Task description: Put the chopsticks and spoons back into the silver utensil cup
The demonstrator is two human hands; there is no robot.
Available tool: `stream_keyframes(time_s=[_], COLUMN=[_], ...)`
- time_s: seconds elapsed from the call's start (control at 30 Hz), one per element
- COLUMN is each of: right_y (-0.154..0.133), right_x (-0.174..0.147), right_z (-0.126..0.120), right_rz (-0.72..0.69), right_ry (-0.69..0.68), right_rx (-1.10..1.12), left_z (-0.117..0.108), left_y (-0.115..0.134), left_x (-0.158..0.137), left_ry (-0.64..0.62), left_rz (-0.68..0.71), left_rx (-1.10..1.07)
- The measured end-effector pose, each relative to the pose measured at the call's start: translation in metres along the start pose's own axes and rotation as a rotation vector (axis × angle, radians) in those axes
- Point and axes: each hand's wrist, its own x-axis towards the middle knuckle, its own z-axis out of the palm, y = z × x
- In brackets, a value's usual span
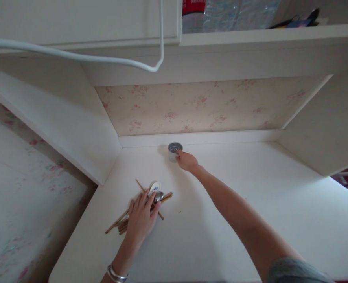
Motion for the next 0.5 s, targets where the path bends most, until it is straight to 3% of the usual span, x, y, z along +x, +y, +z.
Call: stream_keyframes(time_s=[0.2,0.5], right_y=[0.009,0.029], right_x=[-0.04,-0.154], right_z=[0.008,0.033], right_rz=[-0.042,-0.109], right_ry=[0.148,0.288], right_rx=[0.029,0.241], left_z=[0.006,0.012], left_y=[-0.011,-0.011], left_x=[-0.007,-0.01], left_ry=[0.079,0.15], left_rz=[0.027,0.069], left_rx=[-0.075,-0.191])
